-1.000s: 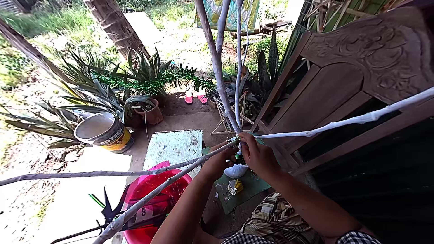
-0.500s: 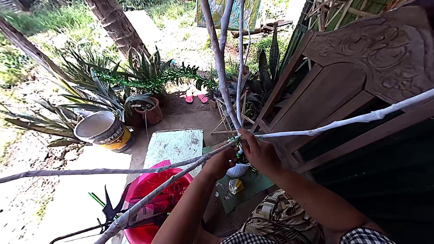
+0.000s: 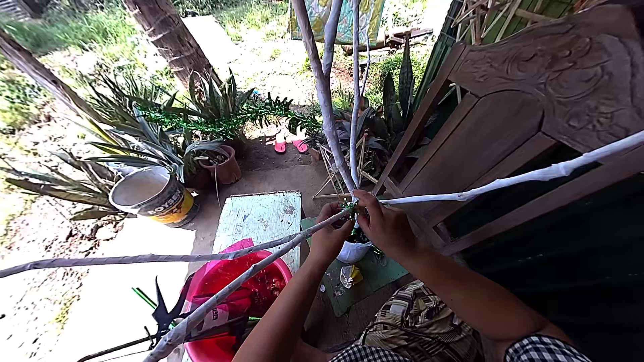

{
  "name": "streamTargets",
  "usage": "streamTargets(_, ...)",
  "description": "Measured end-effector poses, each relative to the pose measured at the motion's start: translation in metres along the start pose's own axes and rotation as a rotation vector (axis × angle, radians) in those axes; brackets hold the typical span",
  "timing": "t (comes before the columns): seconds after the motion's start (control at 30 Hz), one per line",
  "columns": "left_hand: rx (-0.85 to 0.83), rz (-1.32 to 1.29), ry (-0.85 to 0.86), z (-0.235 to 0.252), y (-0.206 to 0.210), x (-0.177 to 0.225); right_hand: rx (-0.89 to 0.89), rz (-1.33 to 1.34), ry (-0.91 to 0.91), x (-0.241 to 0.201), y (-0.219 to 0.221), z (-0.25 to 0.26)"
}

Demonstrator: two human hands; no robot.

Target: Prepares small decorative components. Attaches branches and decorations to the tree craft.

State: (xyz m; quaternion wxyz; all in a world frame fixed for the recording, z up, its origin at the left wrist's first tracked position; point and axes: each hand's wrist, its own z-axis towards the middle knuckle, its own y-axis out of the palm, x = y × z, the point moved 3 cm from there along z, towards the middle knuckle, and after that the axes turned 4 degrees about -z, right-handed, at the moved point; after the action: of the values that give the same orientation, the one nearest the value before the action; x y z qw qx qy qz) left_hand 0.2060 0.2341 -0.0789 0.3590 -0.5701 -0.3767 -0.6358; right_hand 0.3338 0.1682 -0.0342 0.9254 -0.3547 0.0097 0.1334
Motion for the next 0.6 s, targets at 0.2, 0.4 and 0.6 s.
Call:
streamTargets(0.2, 0.057, -0.106, 0.176, -0.002, 0.011, -0.005, 0.034, 0.017, -0.021, -0.001, 0.001, -0.002)
streamTargets(0.4, 0.122, -0.081, 0.248, -0.001, 0.014, -0.006, -0.023, -0.005, 0.017, -0.007, -0.007, -0.005)
streamTargets(0.6, 0.167, -0.105, 0.324, -0.001, 0.022, -0.01, -0.101, 0.135, 0.176, -0.006, -0.009, -0.017)
